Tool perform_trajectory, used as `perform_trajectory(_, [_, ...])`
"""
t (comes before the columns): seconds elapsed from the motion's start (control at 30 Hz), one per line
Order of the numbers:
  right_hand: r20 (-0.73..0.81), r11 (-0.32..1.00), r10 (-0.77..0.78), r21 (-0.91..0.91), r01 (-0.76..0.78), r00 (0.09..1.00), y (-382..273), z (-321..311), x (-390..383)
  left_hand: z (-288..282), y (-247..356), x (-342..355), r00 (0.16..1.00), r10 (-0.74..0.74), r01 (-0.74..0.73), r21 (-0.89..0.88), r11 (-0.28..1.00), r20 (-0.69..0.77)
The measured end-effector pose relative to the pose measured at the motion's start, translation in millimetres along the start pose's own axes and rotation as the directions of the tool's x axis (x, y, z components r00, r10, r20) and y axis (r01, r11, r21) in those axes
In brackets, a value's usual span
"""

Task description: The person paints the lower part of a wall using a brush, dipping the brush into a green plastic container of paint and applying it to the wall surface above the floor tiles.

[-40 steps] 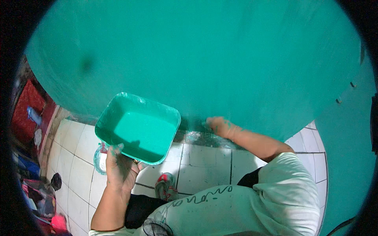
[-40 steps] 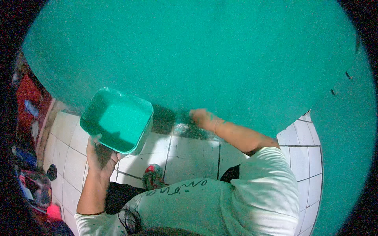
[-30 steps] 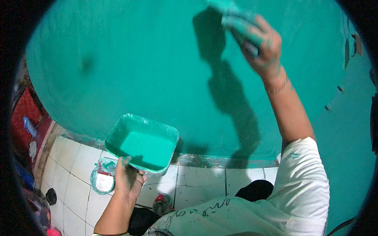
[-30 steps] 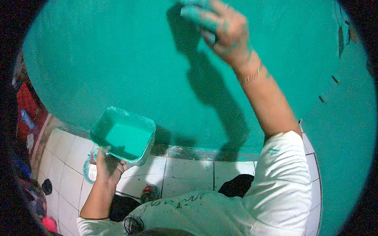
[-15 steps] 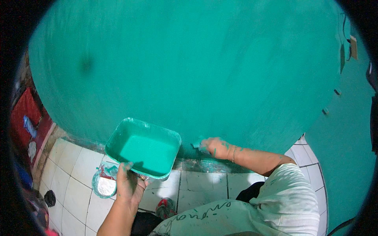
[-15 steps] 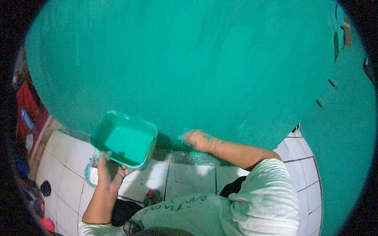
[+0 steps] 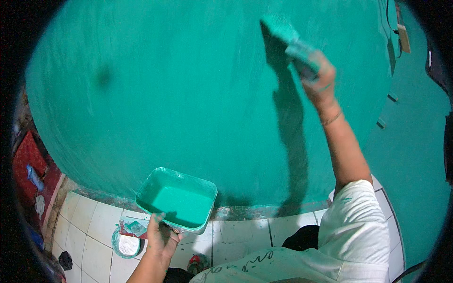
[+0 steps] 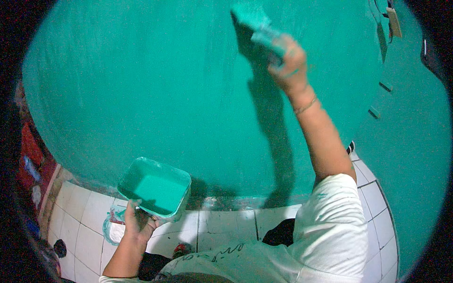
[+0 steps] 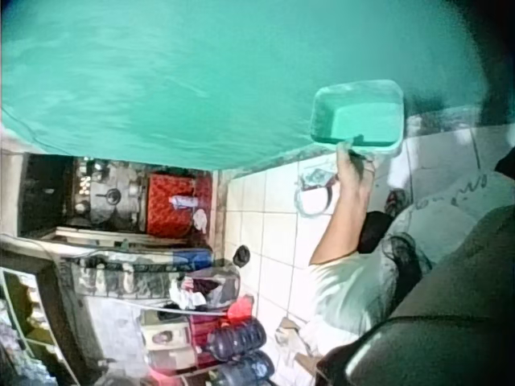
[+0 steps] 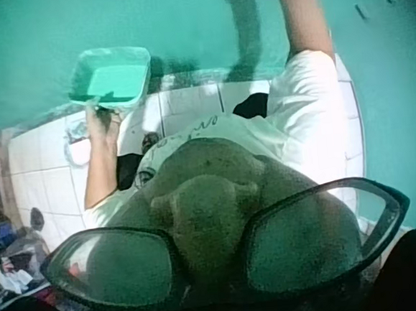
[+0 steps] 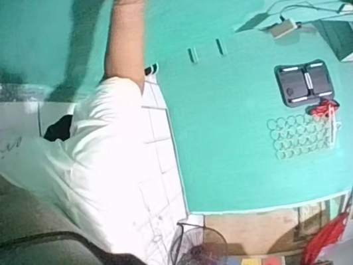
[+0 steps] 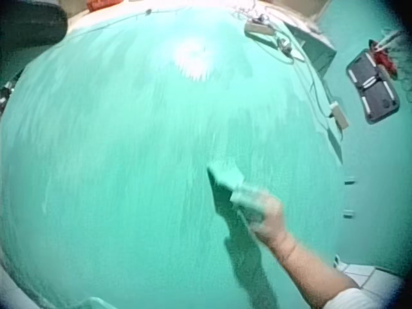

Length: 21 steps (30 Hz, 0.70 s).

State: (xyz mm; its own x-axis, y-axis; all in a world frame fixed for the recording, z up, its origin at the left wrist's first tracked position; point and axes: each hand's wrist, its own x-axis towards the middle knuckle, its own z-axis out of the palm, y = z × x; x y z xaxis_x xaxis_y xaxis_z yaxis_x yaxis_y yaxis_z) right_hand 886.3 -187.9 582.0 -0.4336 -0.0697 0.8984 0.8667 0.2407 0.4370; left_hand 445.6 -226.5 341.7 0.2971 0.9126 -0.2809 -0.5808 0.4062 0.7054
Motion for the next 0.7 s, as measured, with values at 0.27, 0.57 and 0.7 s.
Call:
perform_trajectory(0.27, [0.573, 0.922, -0.135, 0.371, -0.109, 0.809, -119, -14, -100, 0, -3, 2, 1.000, 0.022, -0.022, 0.010, 1.000, 0.014])
perform_trajectory(0.57, [-0.137, 0.989, -0.104, 0.087, 0.117, 0.985, -25, 12, 60, 1, 1, -3, 1.000, 0.028, -0.028, 0.017, 0.999, 0.010])
perform_trajectory(0.7, [-0.006, 0.989, -0.138, -0.046, 0.137, 0.990, -1, 43, 70, 6, 0, 2, 0.998, 0.017, -0.018, 0.015, 1.000, 0.063])
